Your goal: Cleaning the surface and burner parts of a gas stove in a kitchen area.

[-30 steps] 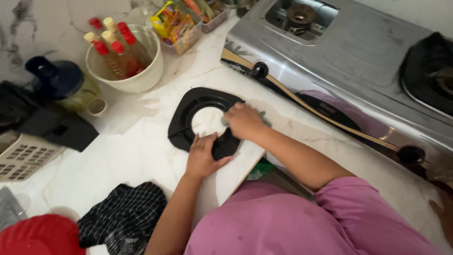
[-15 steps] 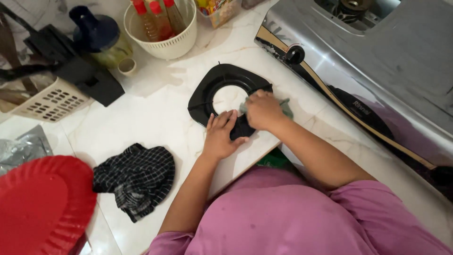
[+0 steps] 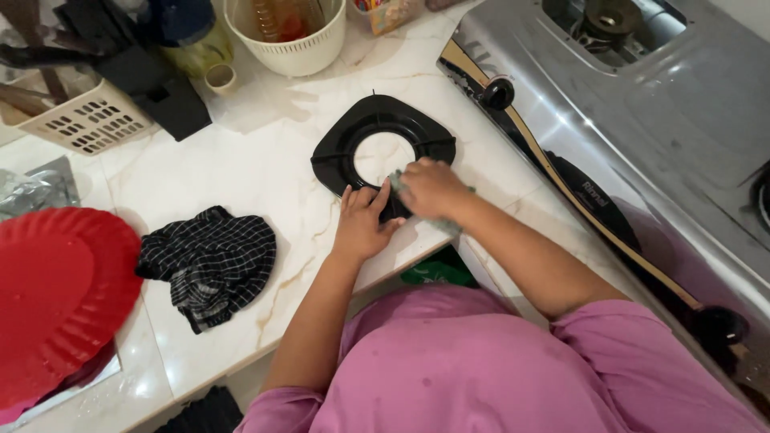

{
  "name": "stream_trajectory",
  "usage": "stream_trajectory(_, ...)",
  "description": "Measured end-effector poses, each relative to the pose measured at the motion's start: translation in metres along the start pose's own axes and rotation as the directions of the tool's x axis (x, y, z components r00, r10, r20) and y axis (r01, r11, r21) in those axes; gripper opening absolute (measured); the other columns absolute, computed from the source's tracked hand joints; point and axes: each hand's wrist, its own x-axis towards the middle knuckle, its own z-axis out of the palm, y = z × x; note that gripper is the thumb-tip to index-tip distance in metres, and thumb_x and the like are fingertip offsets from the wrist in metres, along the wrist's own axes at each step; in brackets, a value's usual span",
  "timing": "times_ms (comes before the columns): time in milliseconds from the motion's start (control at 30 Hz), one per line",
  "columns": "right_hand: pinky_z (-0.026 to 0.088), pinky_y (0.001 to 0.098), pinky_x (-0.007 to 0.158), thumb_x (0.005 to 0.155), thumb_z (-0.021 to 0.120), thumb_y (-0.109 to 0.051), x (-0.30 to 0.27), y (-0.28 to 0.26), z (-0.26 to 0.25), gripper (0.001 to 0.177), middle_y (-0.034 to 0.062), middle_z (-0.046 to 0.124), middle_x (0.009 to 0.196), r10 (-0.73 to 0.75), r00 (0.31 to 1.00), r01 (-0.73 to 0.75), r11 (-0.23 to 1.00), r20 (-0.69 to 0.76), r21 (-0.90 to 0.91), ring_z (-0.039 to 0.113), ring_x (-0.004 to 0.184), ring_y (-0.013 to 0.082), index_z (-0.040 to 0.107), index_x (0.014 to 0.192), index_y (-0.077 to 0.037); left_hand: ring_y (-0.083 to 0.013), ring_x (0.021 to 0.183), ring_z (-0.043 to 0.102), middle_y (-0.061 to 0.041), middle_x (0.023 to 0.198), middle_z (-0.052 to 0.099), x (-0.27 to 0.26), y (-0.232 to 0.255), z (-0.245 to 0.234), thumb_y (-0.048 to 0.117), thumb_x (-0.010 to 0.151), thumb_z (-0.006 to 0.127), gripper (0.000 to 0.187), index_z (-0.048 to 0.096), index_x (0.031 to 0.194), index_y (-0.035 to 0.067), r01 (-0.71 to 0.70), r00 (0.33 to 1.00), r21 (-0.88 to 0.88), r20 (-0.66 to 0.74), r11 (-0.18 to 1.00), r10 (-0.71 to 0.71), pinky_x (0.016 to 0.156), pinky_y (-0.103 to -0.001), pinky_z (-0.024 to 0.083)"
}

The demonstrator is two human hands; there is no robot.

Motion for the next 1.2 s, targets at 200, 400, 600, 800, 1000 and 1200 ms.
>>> stream_trajectory(200,0.05,0.0493,0.092,0.082,0.064,-0.024,0.004,0.008,-0.008,0.025,0.0109,0.069,0.11,0.119,0.981,-0.15,0.966,-0.152,-0.211,0.06,0.111,0.0332,0.074,0.094,-0.006,-0.0338,0.115,0.056,-0.012,0.109,0.06,0.006,0.004,-0.012,0.047,0.079,0.08,0.085,0.051,0.151,0.011,0.026,0.995,0.027,0.091,0.999,-0.029,0.12,-0.055,0.027)
stream_trajectory(400,0.048,0.0498,0.092,0.087,0.065,-0.029,0.004,0.013,0.003,0.029,0.0126,0.067,0.112,0.082,0.988,-0.086,0.996,0.131,0.025,0.058,0.112,0.033,0.073,0.1,-0.005,-0.0338,0.114,0.058,-0.012,0.109,0.061,0.007,0.003,-0.015,0.048,0.078,0.081,0.086,0.051,0.15,0.012,0.029,0.994,0.018,0.107,0.999,-0.031,0.119,-0.057,0.028)
stream_trajectory(600,0.045,0.0521,0.097,0.084,0.063,-0.028,-0.002,-0.006,-0.01,0.029,0.0101,0.067,0.112,0.191,0.978,-0.203,0.965,-0.086,-0.166,0.056,0.117,0.0315,0.073,0.097,-0.005,-0.0354,0.115,0.059,-0.015,0.113,0.063,0.009,0.006,-0.019,0.048,0.078,0.081,0.086,0.051,0.149,0.011,0.039,0.992,0.008,0.124,0.999,-0.04,0.118,-0.057,0.03)
stream_trajectory(800,0.044,0.0528,0.098,0.097,0.056,-0.031,-0.007,0.017,-0.001,0.03,0.0131,0.065,0.117,0.071,0.996,-0.071,0.997,0.062,-0.009,0.055,0.116,0.0338,0.071,0.098,-0.004,-0.0367,0.114,0.059,-0.016,0.113,0.064,0.011,0.008,-0.022,0.046,0.075,0.083,0.087,0.051,0.148,0.011,0.057,0.99,-0.018,0.128,0.998,-0.054,0.117,-0.058,0.03)
stream_trajectory(1000,0.045,0.0515,0.098,0.094,0.06,-0.026,-0.026,-0.008,0.009,0.026,0.0134,0.065,0.12,0.116,0.973,-0.141,0.983,-0.198,-0.119,0.055,0.117,0.0351,0.07,0.105,-0.005,-0.037,0.117,0.059,-0.016,0.115,0.065,0.009,0.007,-0.021,0.046,0.075,0.084,0.087,0.052,0.148,0.012,0.069,0.99,-0.025,0.128,0.997,-0.065,0.118,-0.058,0.03)
stream_trajectory(1200,0.045,0.0479,0.104,0.088,0.065,-0.023,-0.028,0.022,0.016,0.023,0.0111,0.062,0.127,-0.061,0.992,0.054,0.996,-0.113,-0.066,0.055,0.119,0.0332,0.069,0.104,-0.007,-0.0387,0.119,0.058,-0.017,0.118,0.064,0.01,0.008,-0.022,0.045,0.074,0.084,0.088,0.052,0.148,0.011,0.082,0.988,-0.054,0.139,0.995,-0.074,0.118,-0.059,0.028)
